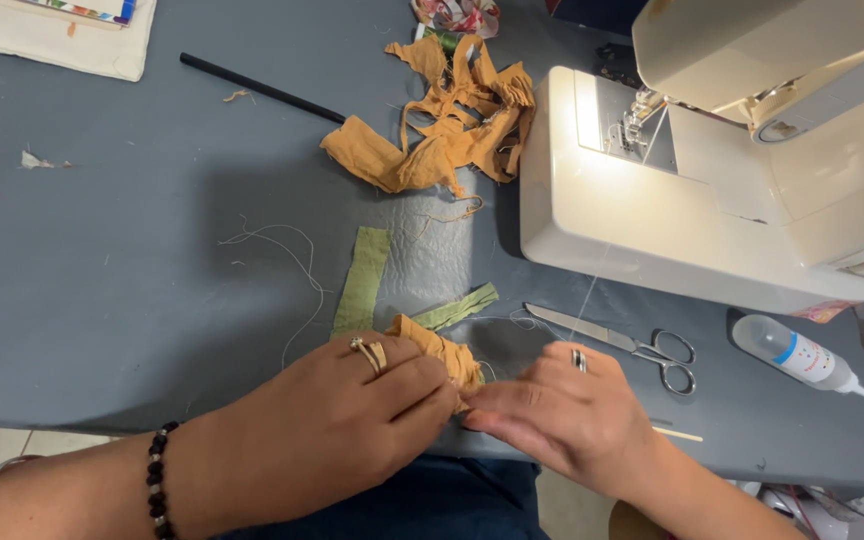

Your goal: The person is hand-crafting a flower using brown and green fabric scraps, glue, and a wooden stick at a workspace.

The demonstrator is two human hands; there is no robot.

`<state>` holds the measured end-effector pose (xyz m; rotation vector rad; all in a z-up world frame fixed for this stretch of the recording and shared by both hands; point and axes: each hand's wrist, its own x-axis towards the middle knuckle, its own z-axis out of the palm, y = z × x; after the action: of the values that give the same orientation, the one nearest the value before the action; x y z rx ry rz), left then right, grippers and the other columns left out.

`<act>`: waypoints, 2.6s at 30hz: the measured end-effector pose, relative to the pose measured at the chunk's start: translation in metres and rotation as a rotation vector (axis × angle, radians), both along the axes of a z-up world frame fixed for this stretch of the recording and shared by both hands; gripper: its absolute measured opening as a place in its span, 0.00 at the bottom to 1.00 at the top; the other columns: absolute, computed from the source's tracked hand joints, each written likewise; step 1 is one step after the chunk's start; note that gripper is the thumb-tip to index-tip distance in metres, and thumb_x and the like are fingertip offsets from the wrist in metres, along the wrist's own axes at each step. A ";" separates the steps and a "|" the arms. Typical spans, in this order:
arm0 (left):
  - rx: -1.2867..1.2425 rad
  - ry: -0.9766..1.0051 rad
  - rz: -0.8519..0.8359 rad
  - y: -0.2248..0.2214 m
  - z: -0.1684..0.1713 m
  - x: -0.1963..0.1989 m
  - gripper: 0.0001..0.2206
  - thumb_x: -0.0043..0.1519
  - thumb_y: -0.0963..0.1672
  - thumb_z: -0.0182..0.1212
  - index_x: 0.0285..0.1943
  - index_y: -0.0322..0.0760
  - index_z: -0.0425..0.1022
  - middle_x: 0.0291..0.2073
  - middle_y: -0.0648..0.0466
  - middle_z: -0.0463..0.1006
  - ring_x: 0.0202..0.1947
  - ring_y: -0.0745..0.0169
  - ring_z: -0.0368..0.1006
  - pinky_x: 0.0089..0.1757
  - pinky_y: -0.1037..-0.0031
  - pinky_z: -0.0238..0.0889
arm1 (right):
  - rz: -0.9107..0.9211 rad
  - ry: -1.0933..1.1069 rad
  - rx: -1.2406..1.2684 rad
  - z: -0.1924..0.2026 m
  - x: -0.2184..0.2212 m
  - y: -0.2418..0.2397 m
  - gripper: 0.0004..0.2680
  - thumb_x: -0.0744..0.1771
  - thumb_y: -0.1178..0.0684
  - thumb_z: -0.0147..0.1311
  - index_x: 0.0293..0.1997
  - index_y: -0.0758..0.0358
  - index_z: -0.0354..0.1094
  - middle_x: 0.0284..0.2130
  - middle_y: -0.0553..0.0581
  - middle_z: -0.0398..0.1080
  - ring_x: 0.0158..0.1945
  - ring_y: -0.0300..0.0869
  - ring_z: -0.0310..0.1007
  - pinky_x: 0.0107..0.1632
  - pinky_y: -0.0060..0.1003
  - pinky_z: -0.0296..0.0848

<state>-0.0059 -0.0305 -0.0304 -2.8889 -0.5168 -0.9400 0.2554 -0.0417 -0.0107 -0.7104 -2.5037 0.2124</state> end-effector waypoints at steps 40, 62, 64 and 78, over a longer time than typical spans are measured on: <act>0.248 0.250 0.277 0.013 0.000 0.033 0.06 0.66 0.42 0.54 0.50 0.37 0.71 0.29 0.55 0.73 0.28 0.57 0.70 0.47 0.63 0.68 | -0.136 -0.117 -0.399 0.079 0.018 -0.006 0.07 0.70 0.46 0.45 0.38 0.53 0.67 0.17 0.43 0.60 0.19 0.39 0.57 0.27 0.33 0.58; 0.322 0.313 0.385 0.054 -0.008 0.053 0.16 0.48 0.33 0.58 0.30 0.50 0.60 0.18 0.63 0.65 0.18 0.70 0.62 0.21 0.75 0.57 | -0.094 -0.497 -0.080 0.102 0.021 -0.005 0.10 0.72 0.47 0.41 0.45 0.54 0.71 0.29 0.53 0.70 0.30 0.52 0.72 0.35 0.44 0.67; 0.359 0.294 0.392 0.056 -0.007 0.056 0.16 0.46 0.34 0.58 0.29 0.51 0.60 0.18 0.64 0.65 0.17 0.71 0.62 0.20 0.75 0.56 | -0.003 -0.481 -0.056 0.113 0.014 -0.006 0.11 0.72 0.46 0.40 0.47 0.56 0.71 0.29 0.54 0.70 0.32 0.51 0.72 0.37 0.43 0.67; 0.216 0.098 0.214 0.022 0.051 0.060 0.12 0.60 0.34 0.51 0.34 0.46 0.61 0.23 0.59 0.64 0.23 0.63 0.62 0.26 0.71 0.59 | -0.235 0.185 0.011 0.025 0.036 0.044 0.08 0.70 0.56 0.47 0.40 0.67 0.74 0.34 0.58 0.79 0.36 0.43 0.79 0.40 0.33 0.75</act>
<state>0.0540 -0.0082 0.0205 -2.6092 -0.6556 -0.7673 0.2919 0.0020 0.0146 -0.9277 -2.2235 0.1707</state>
